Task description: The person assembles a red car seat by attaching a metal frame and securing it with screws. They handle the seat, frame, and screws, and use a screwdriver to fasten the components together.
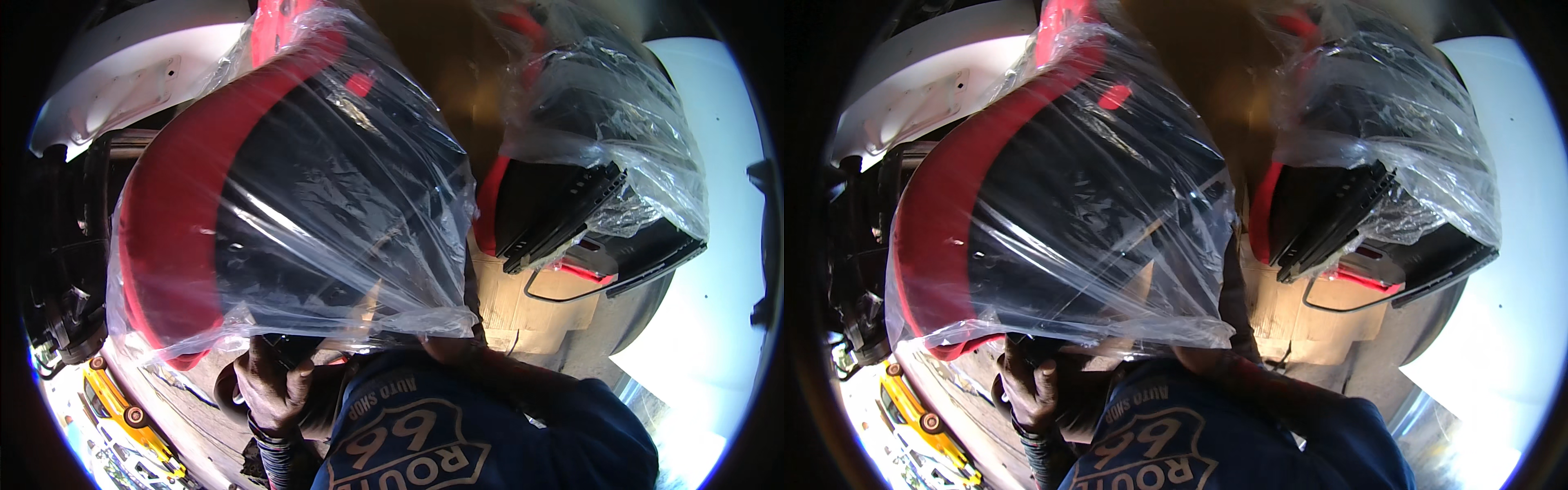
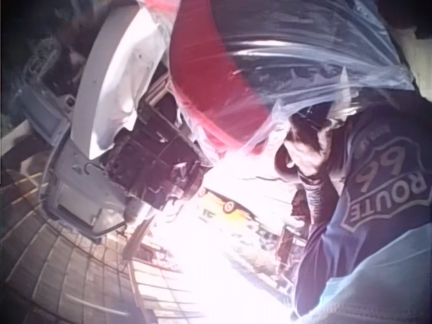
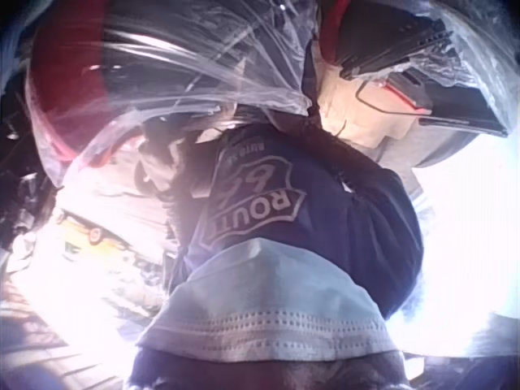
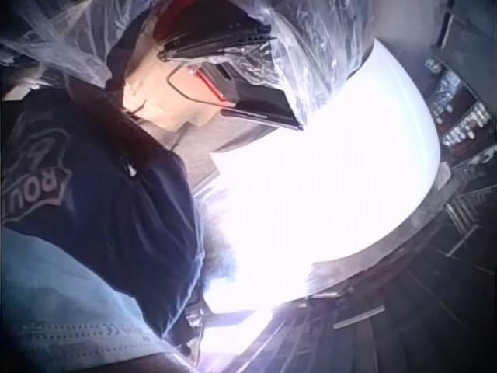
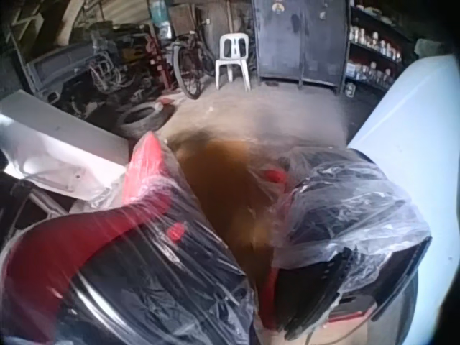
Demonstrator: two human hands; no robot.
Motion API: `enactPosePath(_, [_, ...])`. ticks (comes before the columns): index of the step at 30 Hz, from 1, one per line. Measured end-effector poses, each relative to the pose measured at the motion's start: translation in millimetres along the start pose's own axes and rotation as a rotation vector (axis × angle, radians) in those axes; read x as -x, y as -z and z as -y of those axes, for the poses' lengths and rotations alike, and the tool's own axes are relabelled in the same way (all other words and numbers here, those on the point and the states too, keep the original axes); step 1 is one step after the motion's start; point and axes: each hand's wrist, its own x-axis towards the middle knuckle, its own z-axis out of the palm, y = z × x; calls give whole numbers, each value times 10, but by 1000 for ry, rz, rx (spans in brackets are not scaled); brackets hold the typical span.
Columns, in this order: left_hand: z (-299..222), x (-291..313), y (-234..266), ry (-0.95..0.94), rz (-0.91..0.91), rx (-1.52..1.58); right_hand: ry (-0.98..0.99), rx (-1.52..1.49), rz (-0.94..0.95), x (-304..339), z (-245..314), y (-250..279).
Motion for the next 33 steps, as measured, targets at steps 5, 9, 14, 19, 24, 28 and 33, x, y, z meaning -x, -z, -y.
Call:
enactPosePath(5, [-93,-101,34,-54,-21,114,89,-552,642,-21,607,1212])
enactPosePath(9, [-110,-111,81,-196,-63,-101,161,-372,27,-390,897,1473])
enactPosePath(14, [-144,-69,116,-100,-79,-66,387,68,-250,-847,1345,1154])
enactPosePath(19, [-107,-37,154,-232,-206,-271,649,-21,-40,-431,1583,1213])
enactPosePath(24, [-122,25,81,-258,-290,-386,616,91,452,-296,1645,1226])
enactPosePath(28, [-192,22,-53,-316,-508,-410,426,168,875,-587,2041,1583])
enactPosePath(33, [-248,-75,-88,-256,-257,-30,821,84,310,-1255,2821,1641])
